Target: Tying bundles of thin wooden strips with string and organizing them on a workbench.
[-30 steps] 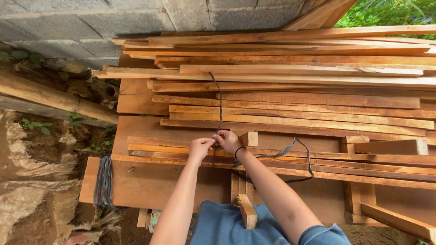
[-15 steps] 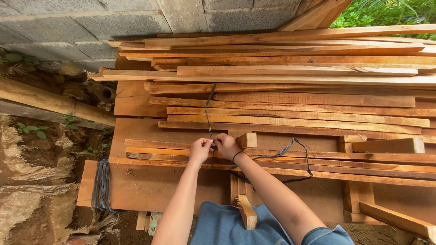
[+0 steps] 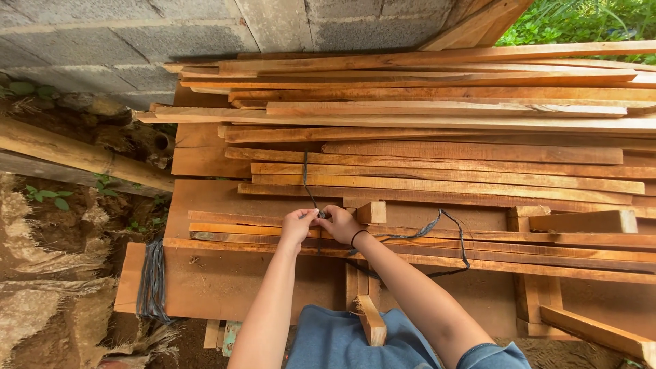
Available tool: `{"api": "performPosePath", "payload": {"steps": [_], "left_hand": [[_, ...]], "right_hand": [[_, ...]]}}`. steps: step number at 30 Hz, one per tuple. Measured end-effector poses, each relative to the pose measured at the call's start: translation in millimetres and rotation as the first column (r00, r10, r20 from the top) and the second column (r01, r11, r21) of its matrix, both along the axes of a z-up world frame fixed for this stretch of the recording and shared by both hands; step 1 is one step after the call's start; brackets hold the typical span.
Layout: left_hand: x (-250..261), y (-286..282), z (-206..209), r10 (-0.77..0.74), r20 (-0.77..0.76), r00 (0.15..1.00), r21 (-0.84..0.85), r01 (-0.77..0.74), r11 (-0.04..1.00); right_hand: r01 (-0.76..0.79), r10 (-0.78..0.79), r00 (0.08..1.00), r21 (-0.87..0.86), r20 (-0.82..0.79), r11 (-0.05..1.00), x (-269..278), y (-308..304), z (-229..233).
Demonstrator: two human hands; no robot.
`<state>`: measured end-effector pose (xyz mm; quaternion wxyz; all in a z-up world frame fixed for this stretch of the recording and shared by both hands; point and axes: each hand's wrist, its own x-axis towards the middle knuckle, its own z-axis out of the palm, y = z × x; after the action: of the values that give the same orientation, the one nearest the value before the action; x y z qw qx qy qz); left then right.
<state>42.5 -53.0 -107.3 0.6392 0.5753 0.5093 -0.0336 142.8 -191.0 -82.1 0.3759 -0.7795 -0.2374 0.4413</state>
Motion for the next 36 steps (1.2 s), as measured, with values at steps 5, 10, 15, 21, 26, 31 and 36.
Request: {"api": "performPosePath", "payload": {"steps": [5,10,15,21,26,31,36], "left_hand": [[1.6,-7.9,9.6,0.088,0.034,0.996,-0.101,-0.084,0.991],[4.6,-12.9,11.9,0.161,0.044,0.986,-0.099,-0.156,0.983],[19.1,-2.8,-3.5,-0.056,-0.054,0.997,0.205,0.066,0.976],[40.6,24.7,-4.8,-0.389,-0.375,0.841,0.468,0.534,0.704],[55.9,36.1,-19.9,-0.349,-0.533,0.771,0.380,0.587,0.715],[63.6,40.5,-19.8,-0.379,-0.481,0.791,0.375,0.576,0.726],[51.2,35.6,-15.2,-0.395,-0.480,0.783,0.346,0.583,0.735]], "right_hand": [[0.064,-0.063,0.997,0.042,-0.039,0.997,-0.9,-2.5,-0.9],[0.066,-0.062,0.997,0.108,-0.040,0.992,-0.1,-3.3,-5.0],[0.075,-0.119,0.972,0.211,0.201,0.975,-2.4,-8.1,-14.6],[-0.226,0.163,0.466,-0.060,0.870,0.972,-7.6,-4.1,-17.4],[-0.370,0.348,0.291,-0.231,0.891,0.900,-28.8,-33.8,-24.0],[-0.322,0.211,0.367,-0.089,0.906,0.943,-16.8,-37.7,-9.7],[0.607,-0.504,0.741,0.121,-0.443,0.786,-47.3,-13.7,4.5]]}}
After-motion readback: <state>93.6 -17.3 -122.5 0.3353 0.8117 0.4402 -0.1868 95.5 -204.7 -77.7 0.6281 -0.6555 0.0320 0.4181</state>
